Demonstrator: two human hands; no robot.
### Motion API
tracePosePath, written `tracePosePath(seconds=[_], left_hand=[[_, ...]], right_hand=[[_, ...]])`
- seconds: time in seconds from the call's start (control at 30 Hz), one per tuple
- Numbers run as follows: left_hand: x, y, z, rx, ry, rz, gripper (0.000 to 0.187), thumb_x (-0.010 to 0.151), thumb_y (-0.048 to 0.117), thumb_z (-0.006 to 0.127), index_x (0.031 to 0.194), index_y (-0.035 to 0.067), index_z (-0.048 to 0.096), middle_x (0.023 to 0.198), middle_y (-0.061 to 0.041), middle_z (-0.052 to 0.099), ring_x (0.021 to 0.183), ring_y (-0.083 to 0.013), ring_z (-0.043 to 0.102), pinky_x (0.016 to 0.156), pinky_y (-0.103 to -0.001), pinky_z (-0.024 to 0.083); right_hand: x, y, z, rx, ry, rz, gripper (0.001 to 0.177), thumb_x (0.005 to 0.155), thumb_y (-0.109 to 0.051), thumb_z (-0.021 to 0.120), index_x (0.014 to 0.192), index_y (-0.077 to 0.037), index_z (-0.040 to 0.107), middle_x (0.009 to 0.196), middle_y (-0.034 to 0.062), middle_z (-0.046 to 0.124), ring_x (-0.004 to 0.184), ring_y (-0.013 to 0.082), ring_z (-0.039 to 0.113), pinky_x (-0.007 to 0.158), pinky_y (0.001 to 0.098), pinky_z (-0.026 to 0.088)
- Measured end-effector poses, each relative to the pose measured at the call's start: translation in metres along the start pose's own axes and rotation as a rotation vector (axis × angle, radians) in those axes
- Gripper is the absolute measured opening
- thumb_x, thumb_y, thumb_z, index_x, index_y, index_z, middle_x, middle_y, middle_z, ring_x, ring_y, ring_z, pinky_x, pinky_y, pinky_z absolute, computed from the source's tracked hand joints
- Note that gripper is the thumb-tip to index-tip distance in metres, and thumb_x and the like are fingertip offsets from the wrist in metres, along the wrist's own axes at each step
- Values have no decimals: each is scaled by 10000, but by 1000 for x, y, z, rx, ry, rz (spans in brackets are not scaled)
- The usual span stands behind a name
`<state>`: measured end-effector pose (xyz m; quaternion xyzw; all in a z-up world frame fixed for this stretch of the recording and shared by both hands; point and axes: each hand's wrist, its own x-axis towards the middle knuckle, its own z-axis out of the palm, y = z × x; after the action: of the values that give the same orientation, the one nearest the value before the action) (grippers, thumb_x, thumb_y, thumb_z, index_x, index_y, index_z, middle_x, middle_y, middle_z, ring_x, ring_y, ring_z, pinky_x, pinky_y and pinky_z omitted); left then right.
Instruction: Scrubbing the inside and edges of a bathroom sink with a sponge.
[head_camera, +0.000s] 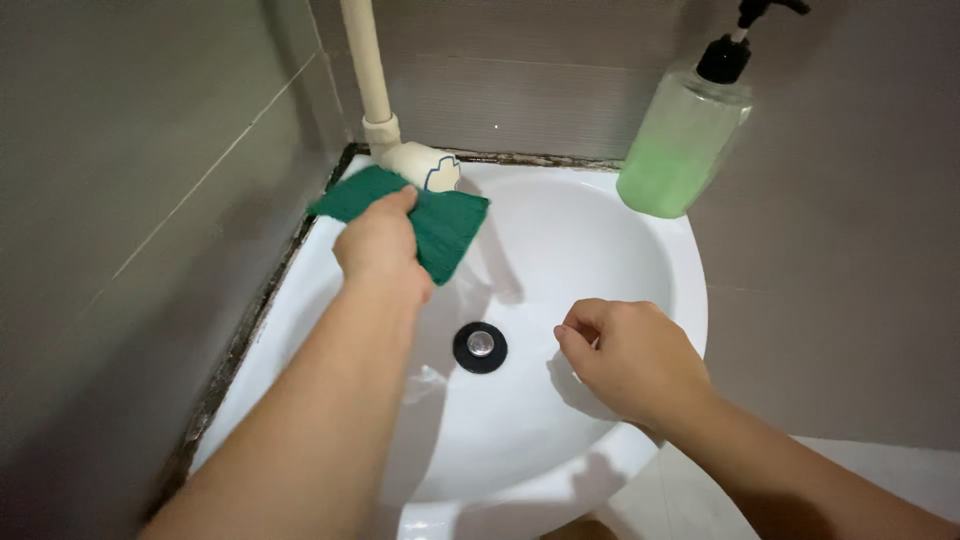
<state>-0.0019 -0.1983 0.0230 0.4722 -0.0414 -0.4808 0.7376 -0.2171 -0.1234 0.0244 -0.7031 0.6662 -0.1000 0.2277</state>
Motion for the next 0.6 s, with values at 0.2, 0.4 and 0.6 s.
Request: tracePosePath(seconds=[0.2, 0.4, 0.6], left_hand=[[1, 2, 4, -6, 96, -72, 326, 872, 57, 712, 1185, -16, 657, 1138, -139, 726, 891, -263, 761, 729, -382, 657], [24, 10, 4, -57, 21, -75, 282, 871, 11, 655, 1150, -33, 667, 1089, -147, 731, 842, -273, 756, 702, -398, 661], [-6, -6, 3, 4, 79, -64, 246, 894, 64, 705, 1133, 9, 682, 1099, -118, 743, 854, -237, 756, 694, -370, 629]], right_hand=[[6, 10, 7, -11, 17, -43, 275, 910, -357, 618, 938, -148, 795, 764, 84, 774, 676, 272, 730, 675, 408, 568], [1, 5, 1, -1, 51, -64, 277, 909, -351, 619, 934, -141, 798, 789, 67, 782, 699, 258, 716, 682, 405, 565], [0, 2, 0, -22, -24, 18, 275, 941, -378, 623, 974, -162, 788, 784, 81, 783, 690, 261, 733, 695, 412, 578]])
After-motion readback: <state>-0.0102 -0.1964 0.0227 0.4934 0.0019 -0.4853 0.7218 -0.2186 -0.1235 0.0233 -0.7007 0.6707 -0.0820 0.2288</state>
